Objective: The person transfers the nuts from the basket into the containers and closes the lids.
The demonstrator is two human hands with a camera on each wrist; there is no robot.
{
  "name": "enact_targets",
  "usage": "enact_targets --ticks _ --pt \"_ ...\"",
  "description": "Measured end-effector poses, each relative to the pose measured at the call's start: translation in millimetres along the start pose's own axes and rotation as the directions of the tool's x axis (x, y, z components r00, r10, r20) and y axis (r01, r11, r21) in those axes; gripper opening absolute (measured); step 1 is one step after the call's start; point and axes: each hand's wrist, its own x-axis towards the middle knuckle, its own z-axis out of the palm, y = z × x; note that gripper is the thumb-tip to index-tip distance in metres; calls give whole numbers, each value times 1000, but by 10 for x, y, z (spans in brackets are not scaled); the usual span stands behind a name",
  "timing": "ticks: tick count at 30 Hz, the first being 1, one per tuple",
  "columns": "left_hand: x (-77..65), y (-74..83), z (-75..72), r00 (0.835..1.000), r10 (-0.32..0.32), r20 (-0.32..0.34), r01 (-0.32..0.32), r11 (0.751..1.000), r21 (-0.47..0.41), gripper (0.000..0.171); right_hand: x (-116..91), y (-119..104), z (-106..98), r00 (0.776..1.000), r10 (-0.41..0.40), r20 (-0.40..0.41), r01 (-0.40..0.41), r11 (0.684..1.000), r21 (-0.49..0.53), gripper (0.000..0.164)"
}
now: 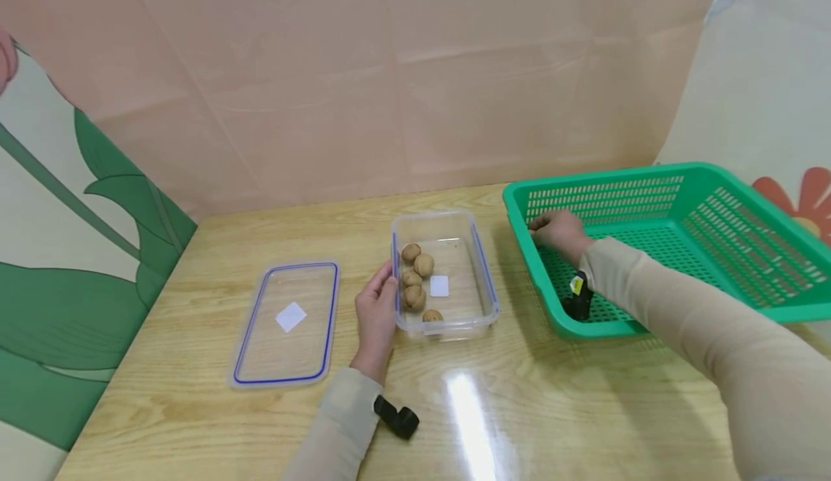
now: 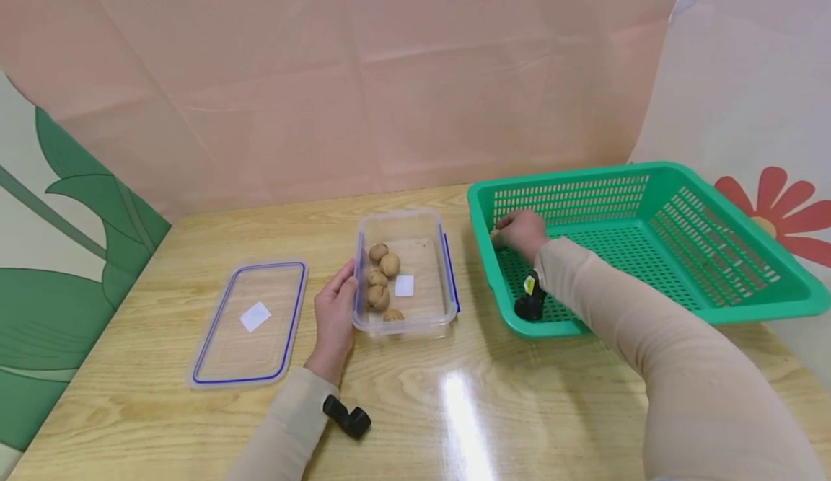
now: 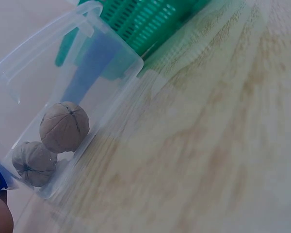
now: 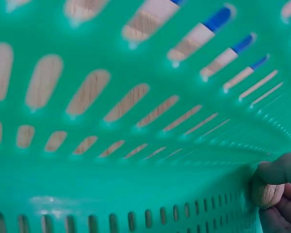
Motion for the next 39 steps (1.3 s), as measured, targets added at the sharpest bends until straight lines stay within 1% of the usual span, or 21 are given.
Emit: enact_targets --ticks 3,10,14,19,23,26,29,32,35,39 --pt "-5 3 0 1000 -10 -2 10 1000 -6 32 0 1 7 1000 4 -2 -4 1000 -7 36" --pt "-3 -5 -3 1000 8 5 -8 1000 -13 31 -9 -22 -14 1000 9 -17 -9 1000 4 35" --pt "3 -8 -6 1000 5 10 -5 1000 -17 32 -10 -54 -50 999 33 -22 -32 999 37 37" --pt "2 -16 -7 1000 -6 22 7 1000 -24 33 -12 -70 -103 999 28 -19 -26 994 104 42" --pt "-6 -17 -13 1000 2 26 -2 1000 0 33 -26 -95 -160 999 35 -14 -31 978 208 47" --pt "-12 -21 -17 1000 0 28 -1 1000 7 33 -33 -120 -203 999 39 -22 -31 958 285 50" --pt "-13 -26 -18 1000 0 29 0 1000 -4 33 -22 -135 -239 999 36 -39 -22 949 314 49" --pt "-10 -27 -19 999 11 30 -10 1000 -12 33 -16 -156 -268 998 54 -43 -35 933 357 49" --pt "-9 -26 -17 1000 -2 22 2 1000 -22 33 -17 -180 -297 996 80 -41 -57 914 403 50" --pt "-5 -23 -13 1000 -13 17 13 999 -34 33 -23 -211 -339 994 91 -54 -57 890 453 50"
